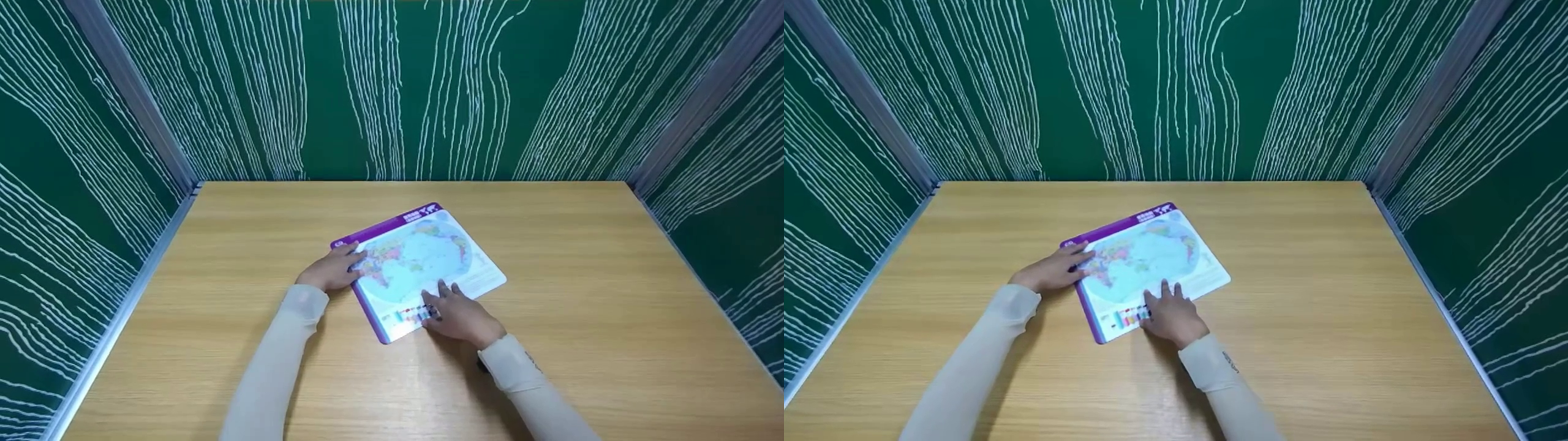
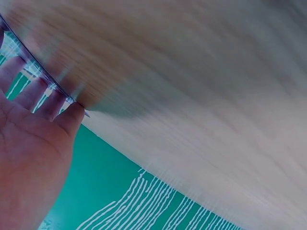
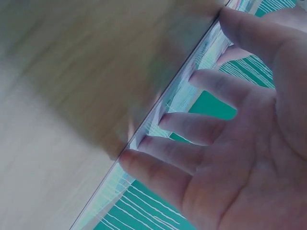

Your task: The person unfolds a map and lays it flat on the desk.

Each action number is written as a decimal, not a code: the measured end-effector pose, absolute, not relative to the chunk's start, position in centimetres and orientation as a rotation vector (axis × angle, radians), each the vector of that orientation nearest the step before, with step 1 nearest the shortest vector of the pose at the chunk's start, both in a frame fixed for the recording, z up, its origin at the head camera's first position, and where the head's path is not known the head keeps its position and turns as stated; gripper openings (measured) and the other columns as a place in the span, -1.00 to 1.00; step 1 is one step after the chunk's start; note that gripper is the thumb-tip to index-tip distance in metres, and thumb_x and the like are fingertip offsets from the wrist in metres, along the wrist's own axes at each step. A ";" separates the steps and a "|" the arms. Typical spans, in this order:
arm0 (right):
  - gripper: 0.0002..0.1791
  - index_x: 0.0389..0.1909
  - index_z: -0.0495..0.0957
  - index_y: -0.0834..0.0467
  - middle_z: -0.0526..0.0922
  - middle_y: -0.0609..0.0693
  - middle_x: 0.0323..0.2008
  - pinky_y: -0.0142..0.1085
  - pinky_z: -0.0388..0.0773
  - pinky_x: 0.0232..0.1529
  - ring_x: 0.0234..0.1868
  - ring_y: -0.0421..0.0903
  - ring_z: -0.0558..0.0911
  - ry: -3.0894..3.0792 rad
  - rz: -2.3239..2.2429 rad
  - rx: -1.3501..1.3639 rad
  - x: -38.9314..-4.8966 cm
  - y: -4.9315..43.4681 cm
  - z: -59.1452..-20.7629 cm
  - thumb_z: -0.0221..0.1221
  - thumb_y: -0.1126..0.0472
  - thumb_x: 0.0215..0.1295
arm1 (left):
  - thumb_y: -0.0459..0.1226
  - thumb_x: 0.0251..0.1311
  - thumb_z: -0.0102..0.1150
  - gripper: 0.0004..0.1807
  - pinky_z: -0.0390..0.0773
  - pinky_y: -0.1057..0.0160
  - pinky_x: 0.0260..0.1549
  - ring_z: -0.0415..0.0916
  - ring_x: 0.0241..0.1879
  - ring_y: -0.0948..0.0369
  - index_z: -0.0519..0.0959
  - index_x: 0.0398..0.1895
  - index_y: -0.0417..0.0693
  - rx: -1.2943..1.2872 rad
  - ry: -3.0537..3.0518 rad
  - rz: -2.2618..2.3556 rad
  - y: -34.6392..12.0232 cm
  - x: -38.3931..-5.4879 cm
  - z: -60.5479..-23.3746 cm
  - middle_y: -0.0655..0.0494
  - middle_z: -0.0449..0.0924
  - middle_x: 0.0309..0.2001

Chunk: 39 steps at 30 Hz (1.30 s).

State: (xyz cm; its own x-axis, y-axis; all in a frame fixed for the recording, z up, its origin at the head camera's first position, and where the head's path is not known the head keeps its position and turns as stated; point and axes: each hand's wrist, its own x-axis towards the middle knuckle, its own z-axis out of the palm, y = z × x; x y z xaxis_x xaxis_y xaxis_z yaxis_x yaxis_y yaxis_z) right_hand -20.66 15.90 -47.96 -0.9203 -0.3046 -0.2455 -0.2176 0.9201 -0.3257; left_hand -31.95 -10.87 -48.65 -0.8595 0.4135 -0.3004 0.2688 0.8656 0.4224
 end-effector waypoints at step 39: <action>-0.33 0.39 0.27 -0.02 -0.03 0.16 0.52 0.11 0.11 0.43 0.52 0.24 -0.13 2.607 -0.649 -0.416 -24.1 20.0 -47.8 0.23 0.19 0.27 | 0.02 0.40 -0.09 -0.37 0.02 -0.15 0.43 -0.29 0.53 -0.09 0.10 0.49 0.18 0.622 2.684 0.469 -11.2 -30.3 -49.1 -0.03 -0.14 0.55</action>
State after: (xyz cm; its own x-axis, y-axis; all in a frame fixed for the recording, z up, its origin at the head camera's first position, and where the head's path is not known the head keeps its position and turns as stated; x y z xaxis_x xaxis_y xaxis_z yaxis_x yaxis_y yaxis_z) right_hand -24.05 19.95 -47.83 -0.8672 -0.3785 -0.3237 -0.1826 0.8463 -0.5005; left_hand -30.27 -11.19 -49.08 -0.8443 0.4719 -0.2539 0.3579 0.8492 0.3883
